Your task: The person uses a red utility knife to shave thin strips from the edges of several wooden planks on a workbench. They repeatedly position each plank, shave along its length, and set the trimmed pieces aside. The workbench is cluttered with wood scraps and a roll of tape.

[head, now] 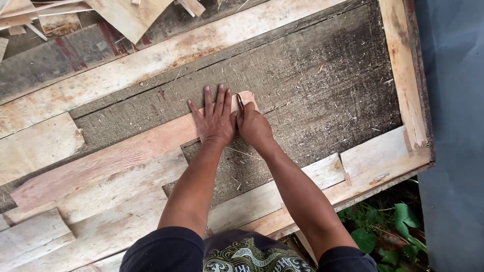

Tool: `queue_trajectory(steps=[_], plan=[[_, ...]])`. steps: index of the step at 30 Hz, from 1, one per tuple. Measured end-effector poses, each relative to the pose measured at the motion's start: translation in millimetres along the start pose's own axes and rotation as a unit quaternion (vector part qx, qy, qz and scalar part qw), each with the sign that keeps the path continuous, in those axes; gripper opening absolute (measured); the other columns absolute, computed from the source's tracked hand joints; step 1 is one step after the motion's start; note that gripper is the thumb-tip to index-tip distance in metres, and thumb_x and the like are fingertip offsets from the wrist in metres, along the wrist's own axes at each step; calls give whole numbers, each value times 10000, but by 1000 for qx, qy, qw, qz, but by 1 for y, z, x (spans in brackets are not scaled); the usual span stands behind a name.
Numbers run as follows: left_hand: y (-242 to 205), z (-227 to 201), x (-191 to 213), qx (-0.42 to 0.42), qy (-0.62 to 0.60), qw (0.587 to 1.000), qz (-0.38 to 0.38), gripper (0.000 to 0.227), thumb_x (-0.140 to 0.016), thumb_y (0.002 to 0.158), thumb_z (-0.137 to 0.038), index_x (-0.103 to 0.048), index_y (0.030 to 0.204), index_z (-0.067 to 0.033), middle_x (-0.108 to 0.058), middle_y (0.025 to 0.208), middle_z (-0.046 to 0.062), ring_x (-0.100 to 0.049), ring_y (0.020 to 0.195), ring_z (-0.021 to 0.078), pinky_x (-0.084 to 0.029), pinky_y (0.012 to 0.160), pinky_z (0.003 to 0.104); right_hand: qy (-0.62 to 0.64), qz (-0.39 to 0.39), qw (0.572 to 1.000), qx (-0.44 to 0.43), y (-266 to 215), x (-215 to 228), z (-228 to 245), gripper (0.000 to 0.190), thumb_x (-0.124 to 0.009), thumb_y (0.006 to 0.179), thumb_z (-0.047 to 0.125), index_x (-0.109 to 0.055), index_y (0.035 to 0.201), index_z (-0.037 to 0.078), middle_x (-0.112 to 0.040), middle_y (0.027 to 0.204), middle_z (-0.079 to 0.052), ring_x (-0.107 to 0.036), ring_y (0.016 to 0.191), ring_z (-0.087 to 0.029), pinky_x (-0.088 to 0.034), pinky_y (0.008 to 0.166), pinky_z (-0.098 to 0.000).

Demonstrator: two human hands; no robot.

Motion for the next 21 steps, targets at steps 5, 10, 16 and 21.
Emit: queue_trajectory(steps=[5, 10, 16, 21], plan=[[1, 0, -1, 0, 1, 1000, 2, 655, -233, 1093, -488, 24, 1666, -301, 127, 1737, -88, 143, 1585, 315, 66, 1197, 751, -12, 19, 1000, -17, 10, -2, -1, 305, -433, 1025, 379, -429, 1100, 84, -707, 964, -280, -706, 974, -531, -586, 812, -607], [-2, -2, 2, 3, 1, 1000, 6, 644, -234, 1100, -498, 16, 1667, -323, 109, 1740, -89, 142, 1585, 314, 77, 1196, 745, -31, 35, 998, -29, 20, -10, -9, 292, -439, 1022, 354, -400, 1128, 85, -713, 1009, -268, -700, 1017, -526, -584, 850, -599], [-1, 0, 1, 12, -1, 1000, 0, 645, -240, 1093, -503, -9, 1668, -322, 89, 1742, -90, 143, 1586, 307, 99, 1191, 749, -29, 50, 998, -18, 24, -22, -14, 303, -419, 1017, 349, -408, 1149, 77, -709, 1020, -277, -698, 1028, -531, -579, 847, -614], [-1, -2, 0, 21, -5, 1000, 16, 625, -192, 1081, -492, -31, 1664, -335, 76, 1736, -120, 140, 1588, 283, 118, 1187, 746, -63, 29, 997, 19, 18, -37, -32, 275, -497, 986, 236, -445, 1139, 14, -712, 929, -294, -721, 912, -531, -604, 750, -590]])
Point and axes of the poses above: each hand's wrist, its own y-axis towards the middle knuckle, its own x-axis out of the back of the hand, z = x × y, the point moved 9 cm from there along y, towards the middle knuckle
